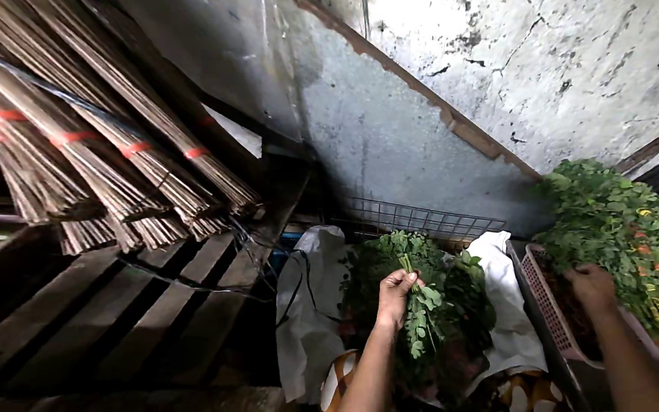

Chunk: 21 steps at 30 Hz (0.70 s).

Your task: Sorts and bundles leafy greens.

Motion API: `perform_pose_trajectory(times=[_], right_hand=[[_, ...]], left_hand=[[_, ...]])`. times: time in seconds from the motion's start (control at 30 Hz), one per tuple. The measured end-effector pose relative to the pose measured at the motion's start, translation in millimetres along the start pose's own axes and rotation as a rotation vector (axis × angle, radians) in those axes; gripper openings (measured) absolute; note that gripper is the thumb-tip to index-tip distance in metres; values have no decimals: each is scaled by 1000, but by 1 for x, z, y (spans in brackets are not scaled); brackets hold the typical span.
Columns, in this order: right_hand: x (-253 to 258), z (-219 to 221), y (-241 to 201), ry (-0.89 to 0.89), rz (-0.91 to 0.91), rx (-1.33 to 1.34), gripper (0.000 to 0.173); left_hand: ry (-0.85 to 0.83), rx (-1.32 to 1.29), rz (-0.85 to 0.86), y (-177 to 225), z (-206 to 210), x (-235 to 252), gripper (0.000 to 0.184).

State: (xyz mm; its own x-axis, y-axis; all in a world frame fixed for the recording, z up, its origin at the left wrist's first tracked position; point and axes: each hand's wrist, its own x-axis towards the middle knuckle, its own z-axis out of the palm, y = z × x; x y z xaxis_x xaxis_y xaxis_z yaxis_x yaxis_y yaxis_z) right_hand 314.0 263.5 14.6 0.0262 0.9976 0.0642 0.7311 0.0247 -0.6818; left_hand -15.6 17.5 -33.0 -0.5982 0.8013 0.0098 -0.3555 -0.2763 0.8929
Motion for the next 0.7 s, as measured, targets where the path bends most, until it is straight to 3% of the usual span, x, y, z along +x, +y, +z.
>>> perform_pose_trajectory(times=[0.07, 0.13, 0.3, 0.5, 0.63, 0.7], right_hand=[[-12, 4, -26, -98, -47, 350, 31], [-28, 18, -52, -308, -107, 580, 34], [-100, 69, -116, -730, -406, 504, 26], [-151, 116, -163, -725, -488, 228, 22], [-151, 110, -172, -717, -564, 153, 22], [-149, 97, -176, -622, -643, 176, 22]], left_hand=[[-52, 52, -19, -5, 6, -1, 15], [-86, 86, -34, -8, 11, -2, 12], [-108, 199, -60, -9, 14, -5, 9], [-106, 292, -44, -4, 4, -10, 3], [-14, 168, -29, 8, -14, -10, 11], [70, 46, 10, 21, -28, -9, 20]])
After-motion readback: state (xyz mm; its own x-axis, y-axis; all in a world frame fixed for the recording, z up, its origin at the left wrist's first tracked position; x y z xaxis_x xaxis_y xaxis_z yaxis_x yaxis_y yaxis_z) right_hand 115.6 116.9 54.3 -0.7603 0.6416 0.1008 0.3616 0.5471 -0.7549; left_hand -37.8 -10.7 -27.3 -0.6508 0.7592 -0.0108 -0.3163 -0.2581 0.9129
